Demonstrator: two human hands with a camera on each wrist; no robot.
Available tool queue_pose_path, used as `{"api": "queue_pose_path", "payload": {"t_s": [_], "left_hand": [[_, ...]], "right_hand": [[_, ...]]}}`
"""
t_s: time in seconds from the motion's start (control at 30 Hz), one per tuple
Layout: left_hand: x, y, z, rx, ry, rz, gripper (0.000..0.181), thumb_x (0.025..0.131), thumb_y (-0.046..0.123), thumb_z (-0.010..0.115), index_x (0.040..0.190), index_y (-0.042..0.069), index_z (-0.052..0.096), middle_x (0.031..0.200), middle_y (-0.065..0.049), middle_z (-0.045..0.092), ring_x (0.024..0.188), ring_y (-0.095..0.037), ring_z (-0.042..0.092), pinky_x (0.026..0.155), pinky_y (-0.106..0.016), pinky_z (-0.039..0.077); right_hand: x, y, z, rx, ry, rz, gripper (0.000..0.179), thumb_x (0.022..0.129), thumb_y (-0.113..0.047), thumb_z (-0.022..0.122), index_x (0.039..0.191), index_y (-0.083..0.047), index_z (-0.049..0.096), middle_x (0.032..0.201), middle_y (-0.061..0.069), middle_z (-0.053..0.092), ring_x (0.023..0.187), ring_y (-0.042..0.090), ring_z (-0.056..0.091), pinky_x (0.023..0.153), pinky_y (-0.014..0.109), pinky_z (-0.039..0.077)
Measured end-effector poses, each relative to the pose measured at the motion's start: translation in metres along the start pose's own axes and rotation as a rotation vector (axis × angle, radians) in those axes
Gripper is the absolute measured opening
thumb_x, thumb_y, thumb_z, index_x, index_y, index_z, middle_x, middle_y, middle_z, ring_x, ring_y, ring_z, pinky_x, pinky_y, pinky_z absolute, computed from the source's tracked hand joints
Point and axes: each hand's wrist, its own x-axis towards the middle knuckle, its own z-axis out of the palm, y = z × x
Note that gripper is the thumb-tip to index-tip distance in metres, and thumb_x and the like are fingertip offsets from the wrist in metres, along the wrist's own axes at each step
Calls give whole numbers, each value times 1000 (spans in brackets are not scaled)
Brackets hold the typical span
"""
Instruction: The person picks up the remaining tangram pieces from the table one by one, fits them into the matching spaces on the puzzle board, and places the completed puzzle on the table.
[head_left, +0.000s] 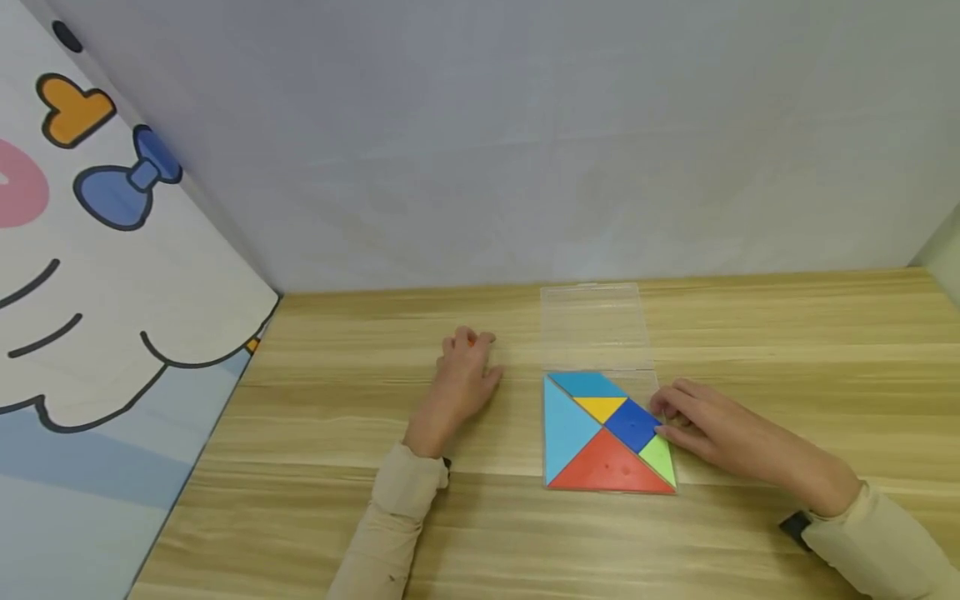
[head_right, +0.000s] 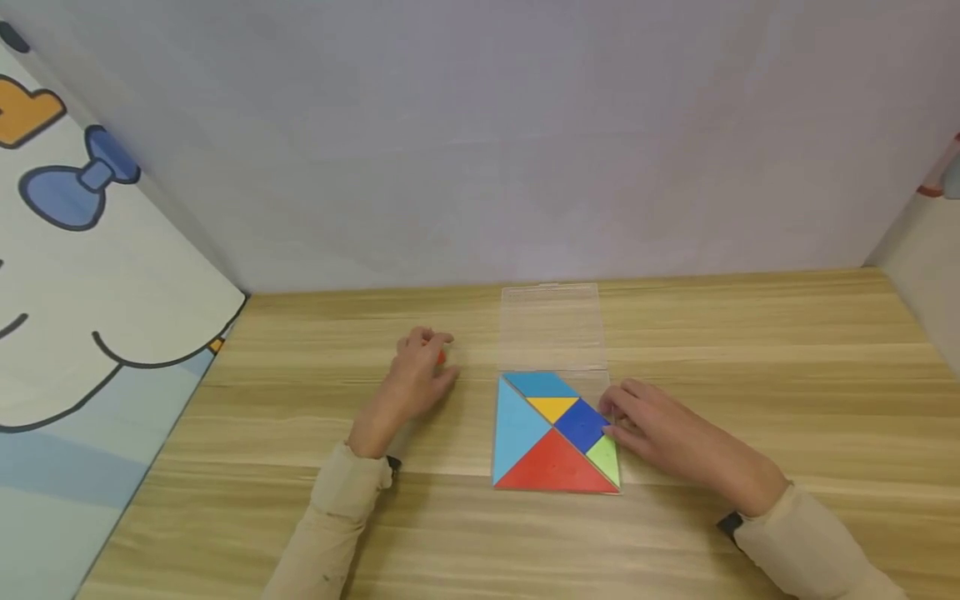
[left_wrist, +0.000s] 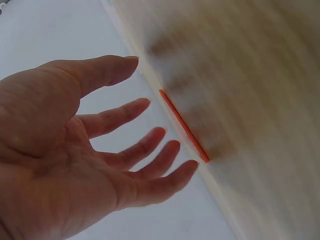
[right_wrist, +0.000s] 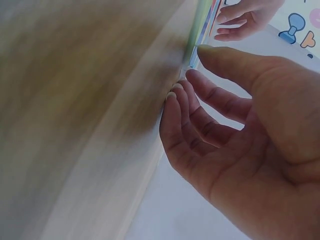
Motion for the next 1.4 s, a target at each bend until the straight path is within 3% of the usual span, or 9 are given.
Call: {"api": "queue_pose_path", "payload": {"t_s": [0.17, 0.3, 0.5, 0.67, 0.97, 1.4], "left_hand": [[0, -1, 0, -23, -12, -57, 43, 101, 16, 68, 138, 0, 56, 139, -29, 42, 123, -49, 43, 90, -60, 45], [0, -2, 0, -5, -10, -67, 39, 101, 16, 67, 136, 1, 59, 139, -30, 43, 121, -48, 44, 90, -59, 45], [1, -1, -1, 38, 2, -24, 38, 101, 14, 67, 136, 1, 59, 130, -29, 48, 111, -44, 48, 85, -51, 49], [1, -2, -1, 14, 14, -5, 34, 100, 10, 67, 130, -4, 59, 122, -28, 49, 103, -40, 48, 82, -46, 50], [0, -8, -1, -27, 44, 65, 21, 99, 5, 67, 113, -6, 56, 121, -28, 49, 101, -43, 51, 85, -49, 50], [0, -8, -5, 52, 40, 66, 23, 98, 11, 70, 99, -8, 56, 106, -26, 52, 80, -33, 53, 76, -45, 51]], "right_hand": [[0, 0, 0, -5, -2, 7, 24, 90, 0, 76, 110, -8, 65, 105, -6, 61, 91, 8, 61, 77, 28, 56], [0, 0, 0, -5, -4, 7, 24, 90, 0, 76, 110, -8, 65, 105, -6, 60, 91, 9, 61, 77, 28, 56], [0, -1, -1, 2, -4, 18, 23, 91, 0, 74, 112, -8, 65, 106, -5, 61, 92, 10, 62, 78, 28, 57], [0, -1, -1, -4, -10, 29, 22, 92, -2, 74, 111, -8, 66, 106, -6, 60, 92, 9, 61, 78, 29, 56], [1, 1, 2, 0, -1, 15, 23, 90, -1, 76, 109, -7, 66, 103, -6, 60, 90, 9, 60, 77, 28, 56], [1, 2, 3, -6, 7, -4, 23, 90, -1, 76, 109, -8, 66, 103, -7, 60, 90, 7, 59, 76, 28, 56]]}}
